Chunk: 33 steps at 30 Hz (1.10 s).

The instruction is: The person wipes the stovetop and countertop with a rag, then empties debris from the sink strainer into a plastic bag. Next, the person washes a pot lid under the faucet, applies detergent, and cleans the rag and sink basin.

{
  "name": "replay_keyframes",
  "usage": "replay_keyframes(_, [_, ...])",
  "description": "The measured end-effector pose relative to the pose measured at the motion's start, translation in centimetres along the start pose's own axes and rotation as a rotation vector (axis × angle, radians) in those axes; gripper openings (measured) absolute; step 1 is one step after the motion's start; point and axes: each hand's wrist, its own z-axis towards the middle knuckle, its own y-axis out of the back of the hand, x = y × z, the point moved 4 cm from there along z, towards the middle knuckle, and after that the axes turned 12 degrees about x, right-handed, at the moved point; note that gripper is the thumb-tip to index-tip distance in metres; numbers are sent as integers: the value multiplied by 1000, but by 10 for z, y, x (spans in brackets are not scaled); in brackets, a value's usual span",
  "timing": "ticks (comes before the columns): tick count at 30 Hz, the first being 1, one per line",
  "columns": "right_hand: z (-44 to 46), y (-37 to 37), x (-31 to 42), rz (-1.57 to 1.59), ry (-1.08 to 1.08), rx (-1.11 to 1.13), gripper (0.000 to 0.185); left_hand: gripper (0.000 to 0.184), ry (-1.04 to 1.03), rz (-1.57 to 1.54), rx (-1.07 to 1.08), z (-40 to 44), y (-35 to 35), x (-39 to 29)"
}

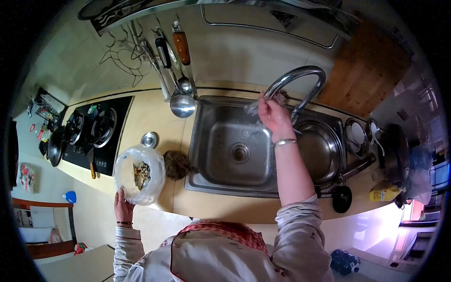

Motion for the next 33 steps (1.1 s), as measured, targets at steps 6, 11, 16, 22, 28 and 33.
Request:
replay_keyframes(6, [0,23,-26,-49,-75,-246,17,35,-4,-6,33,-2,-2,-1])
replay_keyframes(11, [26,-13,-41,63,6,-108,13,36,1,6,-3,-2,-4,-3])
replay_keyframes(16, [28,0,-33,196,29,36,14,36,2,6,-16,-3,-4,-1])
replay_keyframes(22, [-5,-4,-14,10,7,52,19,38,-16,13,-27,-3,-6,-2])
replay_keyframes(28, [18,38,-21,28,117,-98,15,37,5,7,-27,-4,-9,-5])
replay_keyframes(33, [34,-23,-50,-95,27,62,13,35,-17,59,-66,-8,-3,-3])
